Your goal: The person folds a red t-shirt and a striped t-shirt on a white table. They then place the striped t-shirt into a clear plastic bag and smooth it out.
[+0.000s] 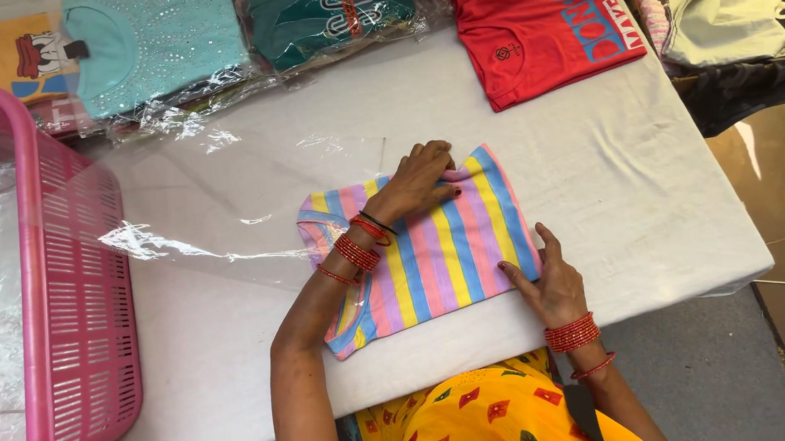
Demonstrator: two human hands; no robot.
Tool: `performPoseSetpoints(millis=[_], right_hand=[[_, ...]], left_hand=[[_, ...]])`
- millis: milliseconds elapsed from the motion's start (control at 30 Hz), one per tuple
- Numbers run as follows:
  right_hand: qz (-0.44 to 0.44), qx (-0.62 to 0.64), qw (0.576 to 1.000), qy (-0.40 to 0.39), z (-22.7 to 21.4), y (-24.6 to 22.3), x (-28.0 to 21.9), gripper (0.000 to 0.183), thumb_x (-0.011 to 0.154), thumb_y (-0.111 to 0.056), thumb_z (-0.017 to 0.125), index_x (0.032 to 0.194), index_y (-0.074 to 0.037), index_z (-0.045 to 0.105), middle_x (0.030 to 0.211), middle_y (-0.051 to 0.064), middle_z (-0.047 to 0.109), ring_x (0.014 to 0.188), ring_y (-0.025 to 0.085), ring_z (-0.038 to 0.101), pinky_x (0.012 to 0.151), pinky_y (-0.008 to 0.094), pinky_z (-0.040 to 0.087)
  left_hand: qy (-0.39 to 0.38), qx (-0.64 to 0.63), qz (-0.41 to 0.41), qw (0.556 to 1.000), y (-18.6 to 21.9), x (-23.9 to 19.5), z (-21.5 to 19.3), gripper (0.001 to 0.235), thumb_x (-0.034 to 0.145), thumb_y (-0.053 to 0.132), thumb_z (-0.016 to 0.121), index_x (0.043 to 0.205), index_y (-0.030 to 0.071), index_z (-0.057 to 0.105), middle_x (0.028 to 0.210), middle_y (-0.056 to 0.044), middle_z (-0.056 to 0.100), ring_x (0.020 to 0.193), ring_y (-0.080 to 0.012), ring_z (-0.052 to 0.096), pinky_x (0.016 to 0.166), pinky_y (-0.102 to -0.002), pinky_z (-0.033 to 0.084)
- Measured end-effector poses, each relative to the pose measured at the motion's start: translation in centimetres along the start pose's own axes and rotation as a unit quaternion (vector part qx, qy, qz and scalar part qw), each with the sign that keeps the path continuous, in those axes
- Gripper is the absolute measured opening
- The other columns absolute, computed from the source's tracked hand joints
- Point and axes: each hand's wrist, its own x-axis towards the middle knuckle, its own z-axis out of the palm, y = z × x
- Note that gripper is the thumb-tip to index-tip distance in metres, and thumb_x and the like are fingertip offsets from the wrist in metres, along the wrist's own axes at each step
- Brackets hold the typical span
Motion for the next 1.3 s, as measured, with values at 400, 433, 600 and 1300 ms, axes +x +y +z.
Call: performPoseSetpoints(millis=[400,433,600,1300], right_hand=[[-0.033,0.0,0.999,0.003,-0.6,-1.7,1.2,0.034,0.092,-0.037,0.072,0.109,-0.008,0.07,0.066,0.01,0.069,0.053,0.026,0.066,0.054,0.038,0.051],[-0.122,0.033,0.989,0.078,-0.3,-1.3,1.0,0.03,0.097,-0.032,0.07,0.111,-0.006,0.066,0.082,0.013,0.069,0.067,0.024,0.066,0.06,0.035,0.052],[0.01,0.21,0.978,0.0,2.3,3.4,1.2,0.023,0.103,-0.022,0.066,0.107,-0.003,0.055,0.08,0.009,0.068,0.069,0.012,0.063,0.065,0.031,0.052],[-0.076,0.104,0.973,0.192,-4.3,6.9,5.5,0.063,0.106,-0.028,0.073,0.153,0.0,0.041,0.142,0.029,0.049,0.122,0.028,0.059,0.095,0.037,0.056]], left_hand=[[-0.155,-0.032,-0.126,0.979,-1.9,-1.1,-2.5,0.071,0.059,0.055,0.087,0.111,0.011,0.067,0.105,-0.01,0.072,0.099,-0.032,0.067,0.078,-0.046,0.053],[-0.194,-0.053,-0.133,0.97,-1.8,-0.9,-2.8,0.063,0.064,0.052,0.085,0.11,0.012,0.069,0.103,-0.011,0.073,0.098,-0.0317,0.068,0.079,-0.045,0.054],[-0.198,-0.152,-0.091,0.964,-1.0,-0.4,-2.9,0.049,0.076,0.046,0.079,0.108,0.009,0.07,0.099,-0.013,0.074,0.095,-0.0315,0.07,0.079,-0.044,0.054],[-0.139,-0.143,-0.196,0.96,-0.2,2.3,-2.8,0.074,0.076,0.062,0.074,0.131,0.018,0.052,0.105,-0.011,0.074,0.101,-0.0332,0.072,0.084,-0.045,0.055]])
